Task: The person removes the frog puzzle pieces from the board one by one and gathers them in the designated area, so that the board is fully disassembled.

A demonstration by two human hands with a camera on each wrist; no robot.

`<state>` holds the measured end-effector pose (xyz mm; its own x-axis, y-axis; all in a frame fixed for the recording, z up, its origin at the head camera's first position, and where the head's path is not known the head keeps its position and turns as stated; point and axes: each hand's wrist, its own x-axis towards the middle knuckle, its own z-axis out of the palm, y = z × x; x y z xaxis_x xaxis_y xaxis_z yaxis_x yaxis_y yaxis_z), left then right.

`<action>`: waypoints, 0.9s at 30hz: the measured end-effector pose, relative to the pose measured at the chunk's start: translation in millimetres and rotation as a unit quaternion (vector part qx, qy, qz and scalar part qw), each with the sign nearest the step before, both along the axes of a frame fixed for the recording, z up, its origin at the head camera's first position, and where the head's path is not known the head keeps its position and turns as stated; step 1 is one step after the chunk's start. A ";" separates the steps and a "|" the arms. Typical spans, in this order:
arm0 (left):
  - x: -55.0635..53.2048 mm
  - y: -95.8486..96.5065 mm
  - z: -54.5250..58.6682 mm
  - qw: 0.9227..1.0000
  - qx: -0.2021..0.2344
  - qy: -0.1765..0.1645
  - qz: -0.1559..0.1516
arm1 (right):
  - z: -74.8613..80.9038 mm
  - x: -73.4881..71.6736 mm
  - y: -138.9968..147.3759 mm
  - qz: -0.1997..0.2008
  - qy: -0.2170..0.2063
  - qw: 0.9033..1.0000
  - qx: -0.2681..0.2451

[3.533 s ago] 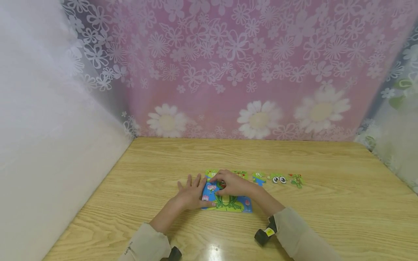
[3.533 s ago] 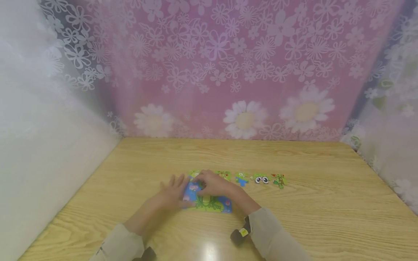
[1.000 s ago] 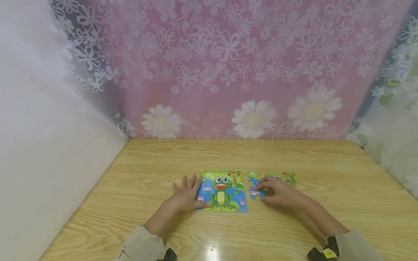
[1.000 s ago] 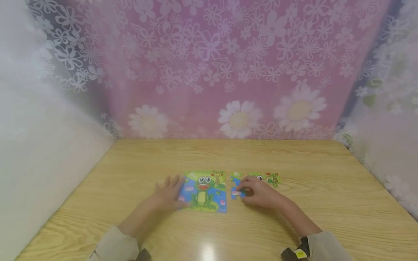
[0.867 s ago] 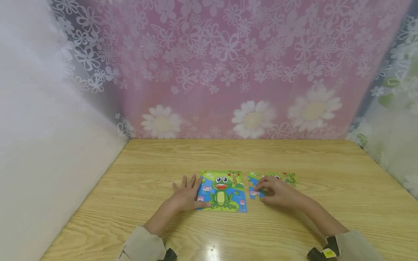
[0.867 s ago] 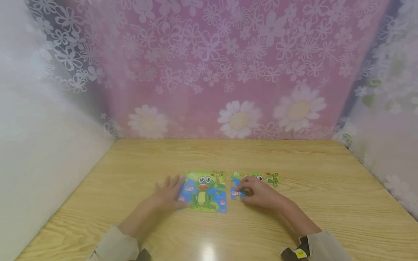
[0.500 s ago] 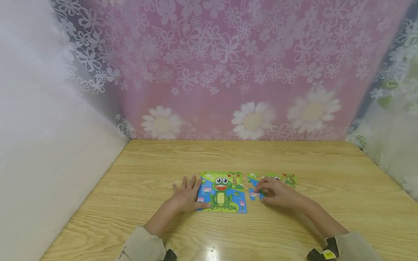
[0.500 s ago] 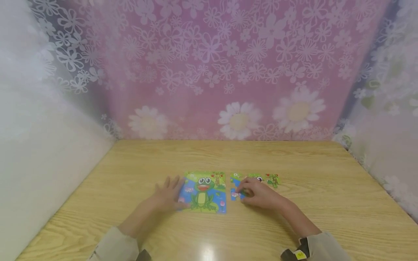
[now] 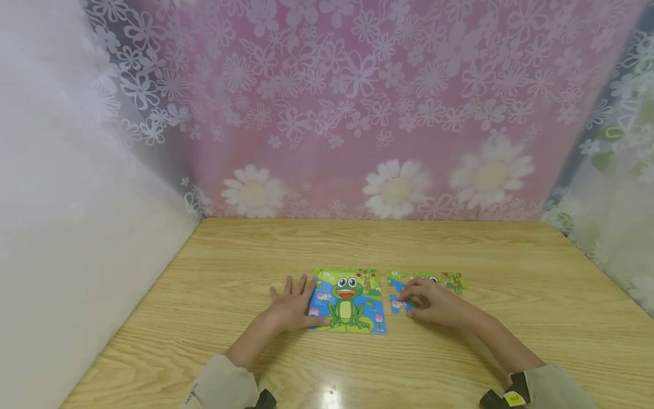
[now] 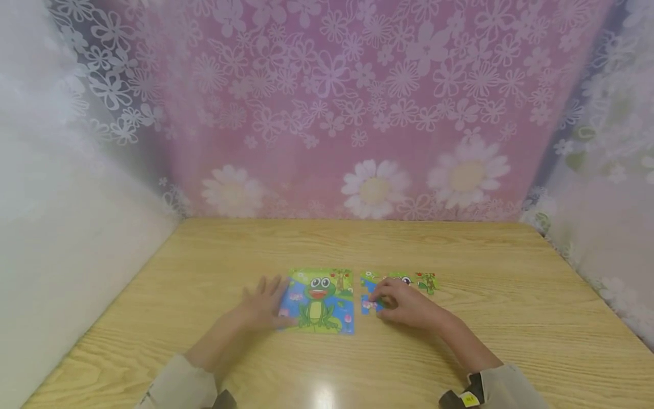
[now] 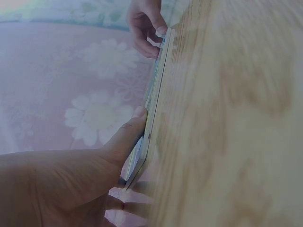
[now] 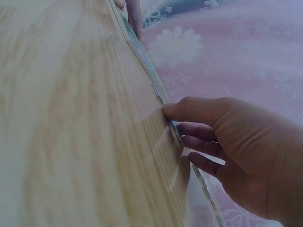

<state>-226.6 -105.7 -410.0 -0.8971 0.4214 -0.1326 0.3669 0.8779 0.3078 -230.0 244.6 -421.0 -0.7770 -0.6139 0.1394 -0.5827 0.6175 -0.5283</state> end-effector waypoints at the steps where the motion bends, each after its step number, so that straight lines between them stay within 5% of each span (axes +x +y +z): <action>1: -0.1 0.0 0.3 1.000 0.000 0.000 0.000 | -0.2 -0.1 0.0 -0.001 -0.001 1.000 0.000; 14: 0.7 -2.4 2.5 1.000 -0.005 0.003 0.003 | 8.4 -2.3 -10.0 0.012 0.001 1.000 -0.022; 27: 3.6 0.7 7.9 1.000 0.003 -0.004 -0.008 | 18.0 -17.2 -72.2 0.023 0.004 1.000 0.000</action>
<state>-223.0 -104.9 -402.1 -0.8894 0.4362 -0.1366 0.3782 0.8701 0.3161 -247.2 172.4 -403.0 -0.7463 -0.6494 0.1458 -0.6155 0.5899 -0.5227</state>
